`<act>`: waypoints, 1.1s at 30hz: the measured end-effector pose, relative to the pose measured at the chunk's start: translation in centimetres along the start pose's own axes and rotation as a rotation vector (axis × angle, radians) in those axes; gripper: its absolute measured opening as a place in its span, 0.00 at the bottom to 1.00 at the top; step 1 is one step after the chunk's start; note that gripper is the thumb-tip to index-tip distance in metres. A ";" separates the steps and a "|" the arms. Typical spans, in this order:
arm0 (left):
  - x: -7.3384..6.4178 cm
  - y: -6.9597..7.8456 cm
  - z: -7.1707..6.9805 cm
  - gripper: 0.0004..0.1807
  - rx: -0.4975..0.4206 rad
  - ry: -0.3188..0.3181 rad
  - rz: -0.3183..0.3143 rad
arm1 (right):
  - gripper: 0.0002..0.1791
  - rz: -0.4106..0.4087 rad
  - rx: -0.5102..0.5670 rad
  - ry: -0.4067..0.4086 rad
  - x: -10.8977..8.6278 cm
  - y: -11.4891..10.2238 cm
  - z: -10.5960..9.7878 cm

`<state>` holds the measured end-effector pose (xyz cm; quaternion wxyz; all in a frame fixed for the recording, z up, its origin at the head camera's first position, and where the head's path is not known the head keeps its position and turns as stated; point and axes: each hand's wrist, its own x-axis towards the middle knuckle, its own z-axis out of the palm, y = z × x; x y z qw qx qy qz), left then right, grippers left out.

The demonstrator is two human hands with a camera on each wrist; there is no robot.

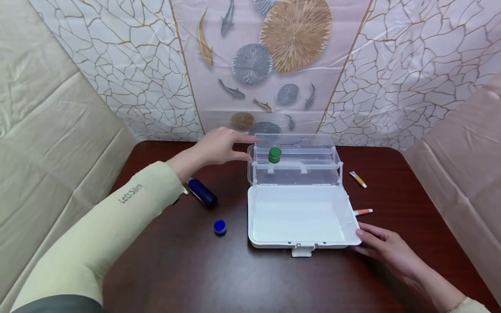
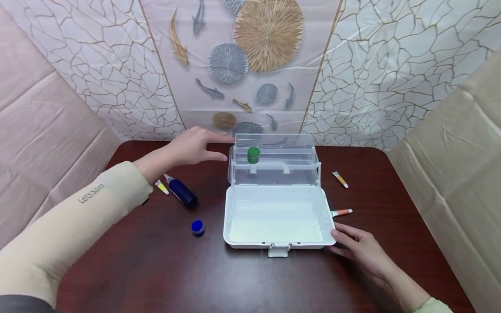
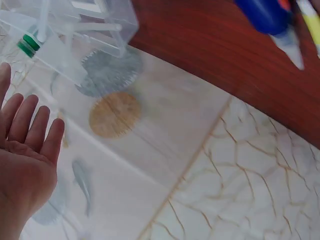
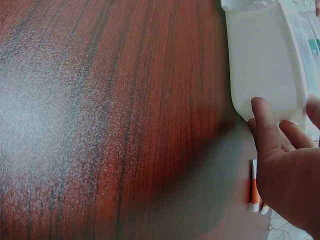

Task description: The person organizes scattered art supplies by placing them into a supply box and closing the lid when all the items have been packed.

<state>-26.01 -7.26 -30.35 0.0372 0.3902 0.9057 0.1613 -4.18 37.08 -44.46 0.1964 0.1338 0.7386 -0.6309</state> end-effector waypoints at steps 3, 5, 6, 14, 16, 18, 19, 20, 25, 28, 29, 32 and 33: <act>-1.5 -0.7 -0.5 0.31 0.051 0.006 -0.002 | 0.41 0.012 -0.002 0.001 0.0 0.0 0.0; -2.5 -1.2 -0.9 0.32 0.080 0.012 -0.008 | 0.42 0.012 0.002 -0.001 0.1 0.0 0.0; -3.0 -1.5 -1.0 0.32 0.092 0.012 -0.014 | 0.42 0.009 0.005 -0.002 0.1 0.0 0.0; -6.9 -4.1 -1.2 0.35 0.180 0.013 -0.070 | 0.41 -0.027 0.014 -0.004 0.1 0.1 0.1; -7.8 -4.8 -1.2 0.35 0.192 0.010 -0.079 | 0.41 -0.028 0.012 -0.002 0.1 0.1 0.1; -8.7 -5.4 -1.1 0.35 0.201 0.005 -0.091 | 0.41 -0.023 0.006 -0.001 0.1 0.1 0.1; -9.1 -5.8 -1.1 0.35 0.204 0.003 -0.099 | 0.41 -0.019 0.004 -0.001 0.1 0.1 0.0; -9.6 -6.1 -1.0 0.36 0.208 0.000 -0.106 | 0.41 -0.017 0.001 0.000 0.1 0.1 0.0; -11.7 -7.3 -0.9 0.35 0.226 -0.008 -0.133 | 0.41 -0.013 -0.003 0.005 0.2 0.2 0.0; -12.7 -8.0 -0.6 0.34 0.233 -0.011 -0.125 | 0.41 -0.014 0.002 0.004 0.2 0.2 -0.1; -13.1 -8.3 -0.5 0.34 0.233 -0.012 -0.122 | 0.40 -0.016 0.002 0.004 0.2 0.2 0.0; -14.0 -9.1 0.2 0.33 0.237 -0.009 -0.111 | 0.41 -0.021 0.005 0.003 0.2 0.2 0.0; -14.3 -9.4 0.5 0.33 0.237 -0.006 -0.109 | 0.41 -0.023 0.006 0.005 0.2 0.3 0.0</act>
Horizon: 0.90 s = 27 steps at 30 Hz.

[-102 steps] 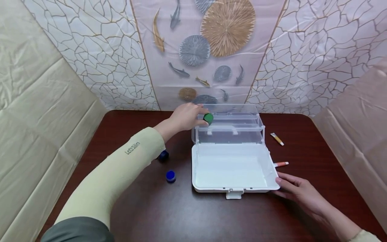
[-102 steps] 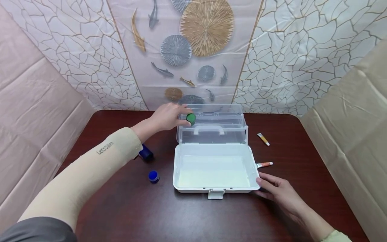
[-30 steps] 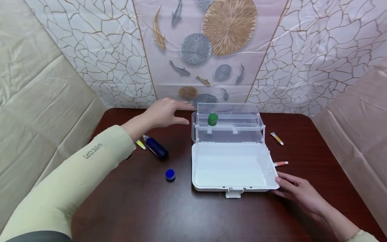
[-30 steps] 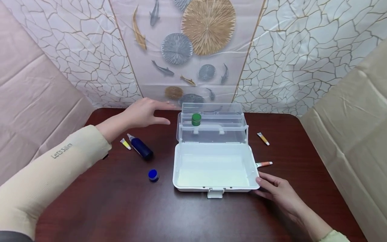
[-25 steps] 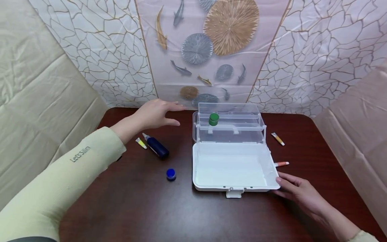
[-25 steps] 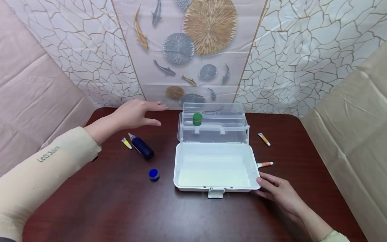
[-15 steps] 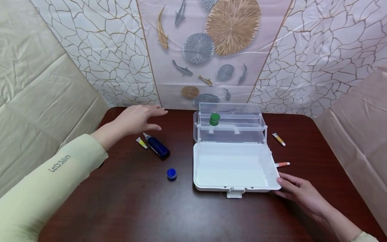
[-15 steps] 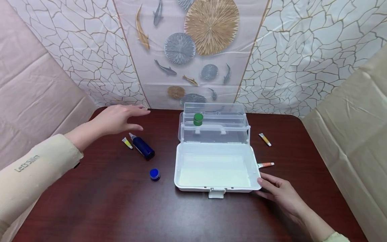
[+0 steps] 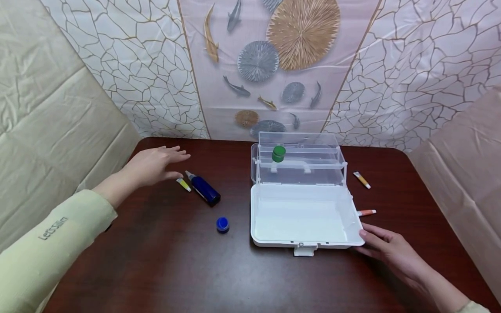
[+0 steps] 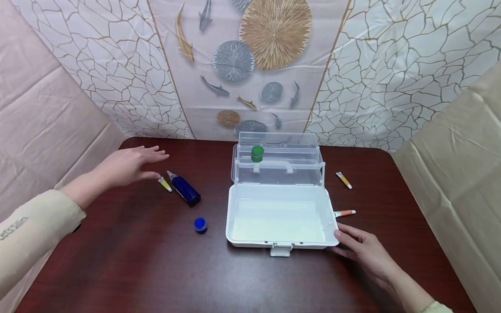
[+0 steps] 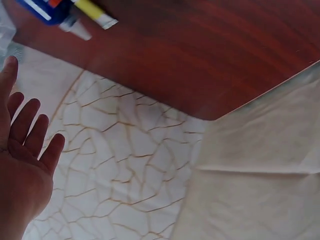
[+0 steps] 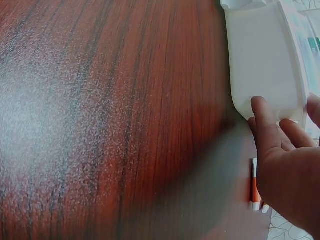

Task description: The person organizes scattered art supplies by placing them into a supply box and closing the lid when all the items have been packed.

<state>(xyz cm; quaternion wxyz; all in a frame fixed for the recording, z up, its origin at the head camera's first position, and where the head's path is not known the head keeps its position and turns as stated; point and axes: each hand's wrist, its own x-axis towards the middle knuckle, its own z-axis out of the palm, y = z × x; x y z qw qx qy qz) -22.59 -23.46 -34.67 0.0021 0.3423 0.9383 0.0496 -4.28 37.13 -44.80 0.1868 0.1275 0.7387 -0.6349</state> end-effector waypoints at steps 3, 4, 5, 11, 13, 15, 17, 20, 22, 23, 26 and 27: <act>-0.6 -0.8 1.1 0.33 0.002 -0.001 0.007 | 0.40 -0.004 -0.002 0.004 0.0 0.0 0.0; -0.8 -1.0 1.5 0.33 0.002 -0.002 0.009 | 0.40 -0.005 -0.003 0.006 0.0 0.0 0.0; -1.0 -1.1 1.8 0.33 0.000 -0.005 0.008 | 0.40 -0.004 -0.003 0.007 -0.1 0.0 0.1; -1.8 -1.8 3.6 0.31 0.024 -0.015 0.014 | 0.40 0.000 -0.010 0.009 -0.1 -0.1 0.1; -1.9 -2.0 4.2 0.30 0.037 -0.014 0.030 | 0.40 0.005 -0.011 0.011 -0.1 -0.1 0.1; -2.0 -2.1 4.7 0.30 0.045 -0.015 0.041 | 0.41 0.010 -0.008 0.010 0.0 0.0 0.1; -2.0 -2.2 5.2 0.29 0.050 -0.020 0.047 | 0.41 0.010 -0.006 0.008 0.0 0.0 0.1; -2.0 -2.3 5.8 0.28 0.055 -0.034 0.043 | 0.40 0.009 -0.002 0.009 0.0 0.0 0.1; -2.0 -2.4 6.2 0.28 0.057 -0.041 0.039 | 0.40 0.009 -0.004 0.013 0.0 0.0 0.1; -2.0 -2.5 6.4 0.27 0.059 -0.046 0.038 | 0.41 0.012 -0.004 0.013 0.0 0.0 0.1; -1.9 -2.8 6.9 0.27 0.055 -0.053 0.036 | 0.41 0.016 -0.007 0.016 0.0 0.0 0.1; -1.9 -2.8 7.0 0.26 0.057 -0.054 0.039 | 0.41 0.015 -0.007 0.016 0.0 0.0 0.1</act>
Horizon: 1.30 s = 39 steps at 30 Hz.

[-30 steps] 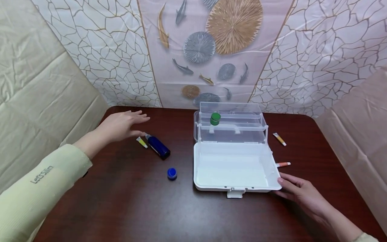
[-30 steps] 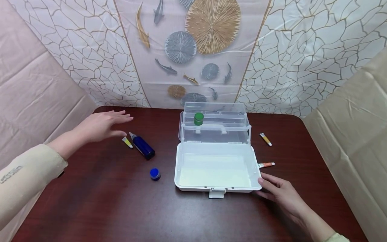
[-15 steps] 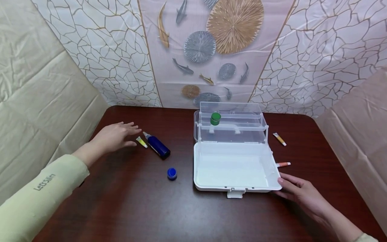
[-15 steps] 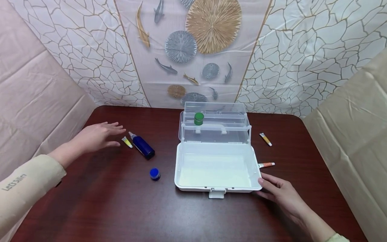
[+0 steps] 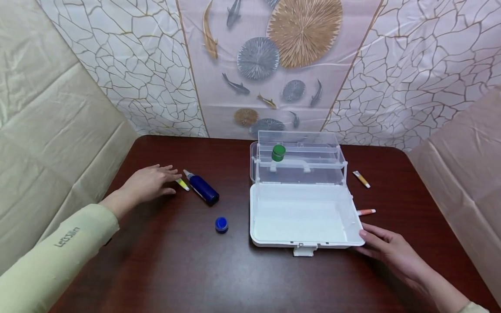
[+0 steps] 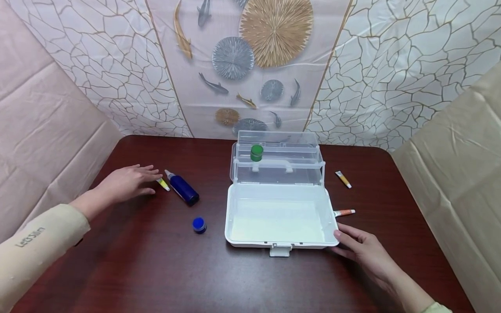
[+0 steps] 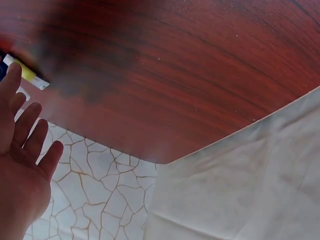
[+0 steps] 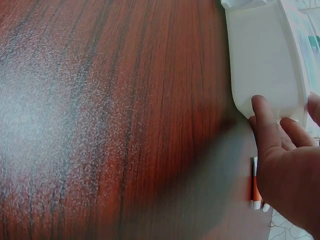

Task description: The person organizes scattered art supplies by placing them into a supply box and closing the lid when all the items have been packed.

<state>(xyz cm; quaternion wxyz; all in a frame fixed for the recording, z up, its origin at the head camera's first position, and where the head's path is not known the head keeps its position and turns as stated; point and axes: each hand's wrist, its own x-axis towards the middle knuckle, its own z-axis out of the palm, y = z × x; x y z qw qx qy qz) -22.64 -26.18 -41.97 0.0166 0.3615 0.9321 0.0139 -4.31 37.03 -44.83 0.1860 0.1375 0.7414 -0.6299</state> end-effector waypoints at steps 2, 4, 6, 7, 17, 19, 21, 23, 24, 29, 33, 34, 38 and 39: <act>0.0 -0.1 0.3 0.26 0.004 -0.002 0.004 | 0.41 0.001 -0.001 -0.001 0.0 0.0 0.0; 0.1 -0.1 0.5 0.26 0.010 0.004 0.011 | 0.40 0.000 0.000 -0.001 0.0 0.0 0.0; 0.1 -0.1 0.7 0.26 0.012 0.007 0.012 | 0.40 0.004 -0.001 -0.005 0.0 -0.1 0.0; 0.2 -0.2 0.8 0.25 0.012 0.010 0.015 | 0.40 0.007 -0.004 -0.006 0.0 -0.1 0.0; 0.5 0.0 1.7 0.22 0.013 0.007 0.007 | 0.41 0.014 -0.008 -0.010 0.0 -0.3 0.1; 0.4 0.1 1.8 0.21 0.015 0.012 0.006 | 0.40 0.014 -0.011 -0.010 0.0 -0.3 0.1; 0.3 0.1 2.0 0.20 0.006 0.017 -0.003 | 0.40 0.016 -0.013 -0.008 0.0 -0.3 0.1; 0.3 0.2 2.1 0.20 -0.006 0.022 -0.016 | 0.41 0.022 -0.015 -0.008 0.0 -0.3 0.1; 0.3 0.2 2.2 0.20 -0.012 0.024 -0.023 | 0.41 0.025 -0.015 -0.007 0.0 -0.3 0.1; 0.1 0.4 2.6 0.19 -0.020 0.038 -0.058 | 0.41 0.029 -0.011 -0.003 0.1 -0.3 0.1; 0.2 0.5 2.8 0.18 -0.032 0.057 -0.093 | 0.41 0.019 -0.004 0.000 0.1 -0.2 0.1; 0.2 0.6 2.9 0.18 -0.034 0.063 -0.098 | 0.41 0.014 -0.003 0.001 0.1 -0.1 0.1; 0.3 0.9 3.1 0.17 -0.042 0.085 -0.109 | 0.40 0.000 0.003 0.004 0.1 0.0 0.1; 0.3 0.9 3.2 0.17 -0.042 0.088 -0.111 | 0.40 -0.004 0.005 0.002 0.1 0.0 0.1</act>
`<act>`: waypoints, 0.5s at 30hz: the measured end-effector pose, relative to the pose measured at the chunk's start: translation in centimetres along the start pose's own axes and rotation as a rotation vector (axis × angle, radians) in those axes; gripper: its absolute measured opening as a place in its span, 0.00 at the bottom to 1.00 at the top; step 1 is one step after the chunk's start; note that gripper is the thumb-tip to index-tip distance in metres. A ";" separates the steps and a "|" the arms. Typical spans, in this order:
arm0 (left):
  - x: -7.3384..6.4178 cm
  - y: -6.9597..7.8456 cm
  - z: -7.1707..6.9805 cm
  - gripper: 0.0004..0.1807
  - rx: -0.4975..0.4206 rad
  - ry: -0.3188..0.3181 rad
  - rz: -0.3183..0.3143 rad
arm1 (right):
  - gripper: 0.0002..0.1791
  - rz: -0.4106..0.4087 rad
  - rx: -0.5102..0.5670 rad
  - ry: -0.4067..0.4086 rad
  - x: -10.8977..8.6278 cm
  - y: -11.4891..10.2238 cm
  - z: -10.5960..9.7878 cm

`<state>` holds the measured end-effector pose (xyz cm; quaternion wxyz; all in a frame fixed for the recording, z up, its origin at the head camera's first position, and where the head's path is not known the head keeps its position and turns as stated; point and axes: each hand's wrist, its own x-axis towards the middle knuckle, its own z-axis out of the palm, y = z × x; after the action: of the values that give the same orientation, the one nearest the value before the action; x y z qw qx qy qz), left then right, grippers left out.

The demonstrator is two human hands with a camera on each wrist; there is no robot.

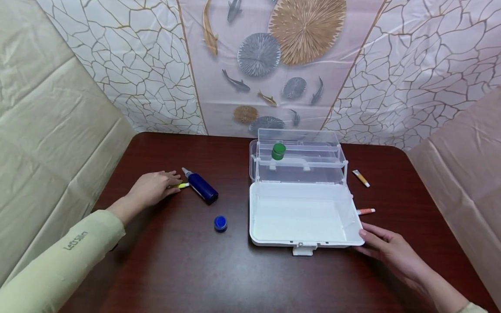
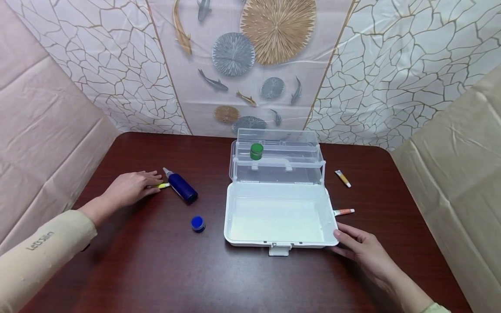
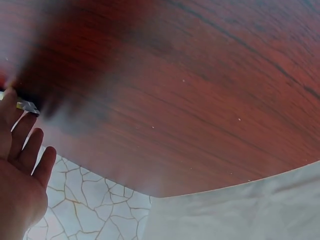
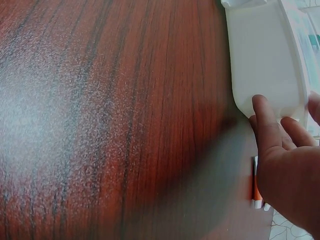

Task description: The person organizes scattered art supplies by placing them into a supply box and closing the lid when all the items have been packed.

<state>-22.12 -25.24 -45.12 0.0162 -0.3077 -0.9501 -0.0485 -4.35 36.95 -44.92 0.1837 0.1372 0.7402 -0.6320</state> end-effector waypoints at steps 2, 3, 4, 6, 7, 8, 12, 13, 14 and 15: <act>0.0 0.1 0.1 0.16 0.002 0.007 -0.003 | 0.40 -0.007 0.008 -0.002 0.0 0.1 0.0; 0.1 0.1 0.2 0.16 0.004 0.009 -0.006 | 0.40 -0.010 0.013 -0.003 0.0 0.1 0.0; 0.1 0.1 0.3 0.15 0.004 0.012 -0.008 | 0.39 -0.014 0.015 -0.005 0.0 0.1 0.0; 0.0 0.1 0.4 0.14 0.002 0.019 -0.013 | 0.39 -0.018 0.020 -0.006 0.1 0.1 -0.1; 0.0 0.1 0.5 0.14 -0.001 0.025 -0.013 | 0.39 -0.019 0.020 -0.006 0.1 0.1 0.0; 0.0 0.1 0.6 0.13 -0.004 0.031 -0.011 | 0.39 -0.019 0.019 -0.005 0.1 0.1 0.0; -0.2 0.1 0.8 0.12 -0.017 0.054 -0.001 | 0.39 -0.017 0.007 -0.002 0.0 0.1 0.0; -0.2 0.1 0.8 0.11 -0.019 0.058 -0.001 | 0.39 -0.017 0.001 -0.002 0.0 0.2 0.0; -0.2 0.1 0.8 0.11 -0.019 0.062 -0.001 | 0.39 -0.016 -0.005 -0.002 0.0 0.2 0.0; -0.2 0.1 0.8 0.11 -0.018 0.065 -0.003 | 0.39 -0.016 -0.011 -0.002 0.0 0.2 0.0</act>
<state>-21.84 -25.17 -45.95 0.0443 -0.3045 -0.9491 -0.0673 -4.28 36.97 -45.05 0.1801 0.1296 0.7445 -0.6297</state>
